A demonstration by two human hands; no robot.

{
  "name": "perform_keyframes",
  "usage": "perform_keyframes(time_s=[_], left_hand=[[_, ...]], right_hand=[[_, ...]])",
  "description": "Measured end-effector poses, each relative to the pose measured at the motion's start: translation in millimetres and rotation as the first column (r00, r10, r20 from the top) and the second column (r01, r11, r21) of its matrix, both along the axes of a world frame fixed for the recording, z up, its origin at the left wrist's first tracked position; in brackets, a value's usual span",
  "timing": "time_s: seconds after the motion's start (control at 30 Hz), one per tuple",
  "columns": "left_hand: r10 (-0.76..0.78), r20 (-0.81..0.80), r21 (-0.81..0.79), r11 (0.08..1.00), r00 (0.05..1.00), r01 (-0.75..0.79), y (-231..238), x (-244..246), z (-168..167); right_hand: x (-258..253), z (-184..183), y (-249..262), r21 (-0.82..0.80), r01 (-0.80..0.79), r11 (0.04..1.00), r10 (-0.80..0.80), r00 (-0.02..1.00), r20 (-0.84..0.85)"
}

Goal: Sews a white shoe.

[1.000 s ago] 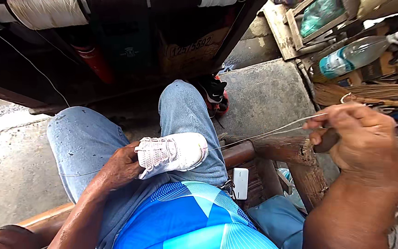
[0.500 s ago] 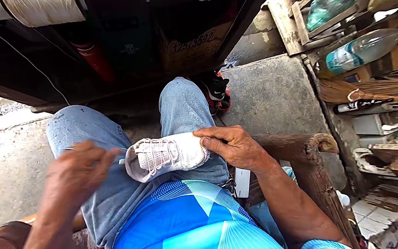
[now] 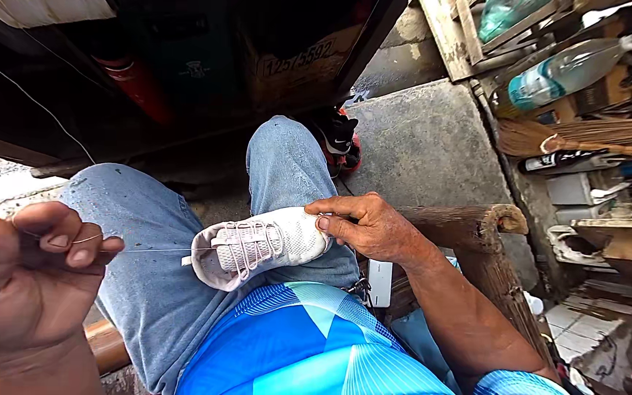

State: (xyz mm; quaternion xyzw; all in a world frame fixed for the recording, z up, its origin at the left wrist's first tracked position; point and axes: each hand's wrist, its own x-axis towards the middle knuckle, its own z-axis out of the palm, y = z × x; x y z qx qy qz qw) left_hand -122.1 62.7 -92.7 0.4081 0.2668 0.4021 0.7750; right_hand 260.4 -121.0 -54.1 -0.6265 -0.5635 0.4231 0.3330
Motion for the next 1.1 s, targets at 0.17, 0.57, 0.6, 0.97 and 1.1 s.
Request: perform_keyframes(time_s=[0.17, 0.57, 0.6, 0.97, 1.1], left_hand=[[0.142, -0.132, -0.045, 0.988, 0.981, -0.149, 12.2, -3.1, -9.1], [0.203, -0.228, -0.062, 0.973, 0.952, -0.223, 17.3, -16.9, -23.2], [0.176, -0.233, -0.044, 0.981, 0.956, -0.191, 15.6, -15.8, -20.9], [-0.142, -0.691, 0.382, 0.760, 0.708, 0.526, -24.8, 41.1, 1.9], [-0.025, -0.865, 0.394, 0.586, 0.502, 0.708, -46.6, 53.6, 1.5]], right_hand=[[-2.5, -2.4, -1.3, 0.072, 0.009, 0.997, -0.014, 0.997, 0.072], [-2.3, -8.1, -2.9, 0.039, 0.016, 0.999, -0.017, 0.999, 0.029], [-1.0, -7.9, -3.8, 0.022, 0.014, 1.000, -0.014, 1.000, -0.007], [8.4, -7.8, -25.9, -0.014, 0.067, 0.998, -0.068, 0.992, -0.107], [9.7, -16.1, -36.8, 0.053, 0.061, 0.997, -0.055, 0.994, -0.099]])
